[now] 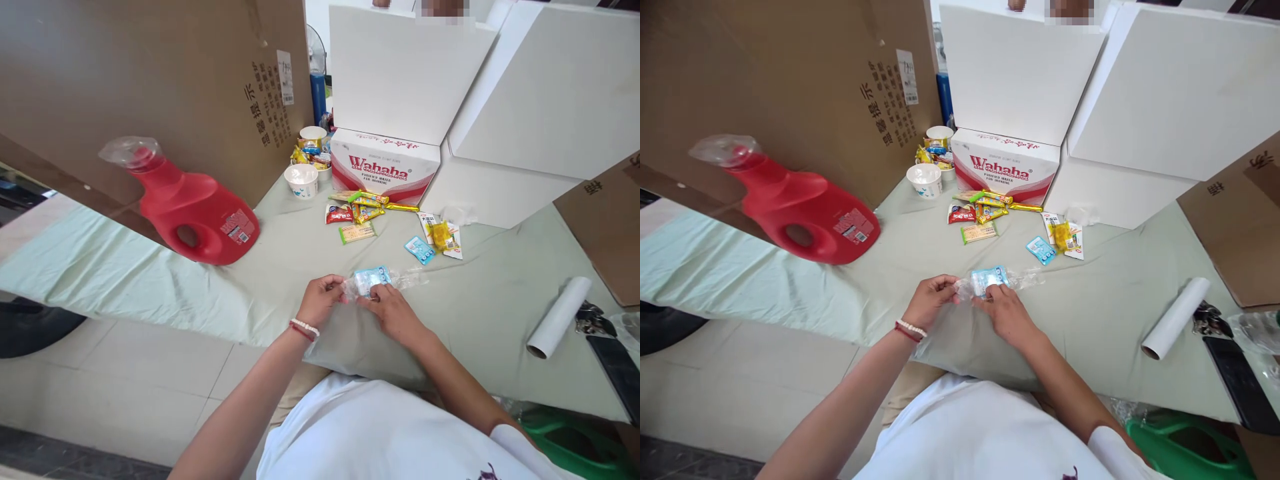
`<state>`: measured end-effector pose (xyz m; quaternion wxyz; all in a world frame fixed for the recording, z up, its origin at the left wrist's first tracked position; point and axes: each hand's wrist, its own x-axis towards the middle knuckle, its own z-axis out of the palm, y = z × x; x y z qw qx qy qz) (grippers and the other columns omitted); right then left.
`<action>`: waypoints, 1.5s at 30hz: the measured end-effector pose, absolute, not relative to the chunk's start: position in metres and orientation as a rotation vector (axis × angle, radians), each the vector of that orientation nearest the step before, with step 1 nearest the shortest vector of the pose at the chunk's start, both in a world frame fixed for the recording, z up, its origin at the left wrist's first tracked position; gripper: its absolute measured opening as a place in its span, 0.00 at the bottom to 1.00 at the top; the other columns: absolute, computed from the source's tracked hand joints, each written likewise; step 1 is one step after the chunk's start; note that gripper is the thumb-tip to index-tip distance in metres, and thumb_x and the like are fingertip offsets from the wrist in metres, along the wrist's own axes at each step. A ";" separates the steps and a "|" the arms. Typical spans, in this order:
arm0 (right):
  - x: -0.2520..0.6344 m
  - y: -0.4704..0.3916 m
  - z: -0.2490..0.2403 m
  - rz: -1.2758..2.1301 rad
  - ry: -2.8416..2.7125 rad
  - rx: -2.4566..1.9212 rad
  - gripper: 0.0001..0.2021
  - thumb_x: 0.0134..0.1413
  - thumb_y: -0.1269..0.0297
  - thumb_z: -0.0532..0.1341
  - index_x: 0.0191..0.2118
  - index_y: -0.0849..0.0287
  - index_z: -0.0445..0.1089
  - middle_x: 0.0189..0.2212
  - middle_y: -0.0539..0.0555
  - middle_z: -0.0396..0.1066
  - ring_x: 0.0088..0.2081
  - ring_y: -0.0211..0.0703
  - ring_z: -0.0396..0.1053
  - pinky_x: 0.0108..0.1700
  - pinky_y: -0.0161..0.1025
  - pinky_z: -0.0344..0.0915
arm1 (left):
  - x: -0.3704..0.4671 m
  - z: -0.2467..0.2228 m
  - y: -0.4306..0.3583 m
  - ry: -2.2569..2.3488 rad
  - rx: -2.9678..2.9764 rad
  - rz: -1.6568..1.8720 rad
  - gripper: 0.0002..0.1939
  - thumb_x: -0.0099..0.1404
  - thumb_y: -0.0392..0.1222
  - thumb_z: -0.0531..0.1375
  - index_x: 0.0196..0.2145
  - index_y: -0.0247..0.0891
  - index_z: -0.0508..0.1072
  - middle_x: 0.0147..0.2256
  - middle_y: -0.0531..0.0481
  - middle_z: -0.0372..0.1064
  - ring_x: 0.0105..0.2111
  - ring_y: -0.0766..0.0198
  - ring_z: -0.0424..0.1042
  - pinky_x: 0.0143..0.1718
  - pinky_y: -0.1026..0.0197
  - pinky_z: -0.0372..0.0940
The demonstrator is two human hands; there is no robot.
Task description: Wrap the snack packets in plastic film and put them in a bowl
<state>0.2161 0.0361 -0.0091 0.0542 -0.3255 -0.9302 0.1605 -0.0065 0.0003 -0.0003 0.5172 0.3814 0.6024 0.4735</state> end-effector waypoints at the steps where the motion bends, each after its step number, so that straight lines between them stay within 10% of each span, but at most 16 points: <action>1: 0.216 0.033 -0.011 0.502 -2.804 -0.992 0.27 0.64 0.76 0.54 0.62 0.44 0.71 0.49 0.59 0.67 0.47 0.52 0.62 0.50 0.45 0.62 | 0.004 0.000 0.005 1.437 0.891 1.149 0.12 0.58 0.44 0.64 0.35 0.34 0.80 0.24 0.52 0.74 0.23 0.66 0.72 0.32 0.62 0.69; 8: 0.230 0.027 -0.012 0.753 -2.550 -0.808 0.22 0.66 0.69 0.54 0.62 0.48 0.70 0.64 0.59 0.62 0.61 0.55 0.61 0.62 0.55 0.63 | 0.062 -0.003 0.026 1.756 1.463 0.920 0.17 0.66 0.34 0.56 0.49 0.38 0.80 0.46 0.42 0.78 0.44 0.55 0.75 0.50 0.51 0.69; 16: 0.265 0.066 -0.019 0.250 -1.818 -1.636 0.22 0.65 0.50 0.58 0.57 0.59 0.70 0.53 0.68 0.67 0.58 0.63 0.62 0.60 0.61 0.60 | 0.077 -0.003 0.023 2.120 2.096 0.531 0.15 0.70 0.41 0.57 0.51 0.48 0.78 0.50 0.38 0.71 0.57 0.42 0.63 0.58 0.34 0.57; 20: 0.283 0.091 -0.021 0.551 -1.996 -1.807 0.16 0.62 0.51 0.59 0.44 0.58 0.74 0.44 0.63 0.71 0.46 0.56 0.68 0.51 0.50 0.65 | 0.078 -0.010 0.024 2.082 2.204 0.502 0.16 0.70 0.40 0.57 0.53 0.48 0.75 0.57 0.38 0.69 0.65 0.43 0.57 0.64 0.26 0.46; 27: 0.239 0.107 0.018 0.552 -2.212 -1.552 0.11 0.68 0.61 0.54 0.41 0.56 0.73 0.39 0.56 0.73 0.41 0.46 0.70 0.44 0.38 0.61 | 0.083 -0.009 0.023 2.045 2.291 0.440 0.16 0.73 0.38 0.53 0.54 0.46 0.74 0.57 0.36 0.69 0.64 0.44 0.58 0.63 0.27 0.48; 35: 0.182 0.105 -0.003 0.629 -2.474 -1.425 0.13 0.69 0.70 0.51 0.44 0.62 0.73 0.40 0.59 0.70 0.41 0.45 0.69 0.46 0.36 0.61 | 0.053 -0.015 0.018 1.921 1.975 0.785 0.17 0.69 0.35 0.55 0.52 0.41 0.76 0.46 0.41 0.72 0.49 0.54 0.69 0.52 0.51 0.67; 41: 0.200 0.088 -0.002 0.746 -2.518 -1.117 0.13 0.66 0.72 0.53 0.50 0.63 0.72 0.44 0.59 0.65 0.46 0.45 0.67 0.53 0.40 0.64 | 0.043 -0.019 0.024 2.186 1.567 0.675 0.14 0.68 0.46 0.58 0.45 0.37 0.78 0.45 0.36 0.72 0.50 0.44 0.67 0.51 0.44 0.65; 45: 0.201 0.066 0.011 0.628 -2.730 -1.019 0.30 0.55 0.67 0.65 0.63 0.64 0.63 0.54 0.65 0.62 0.56 0.56 0.61 0.58 0.49 0.64 | 0.049 -0.011 0.034 2.051 1.421 0.681 0.08 0.65 0.40 0.58 0.35 0.36 0.77 0.38 0.40 0.73 0.43 0.52 0.72 0.48 0.51 0.67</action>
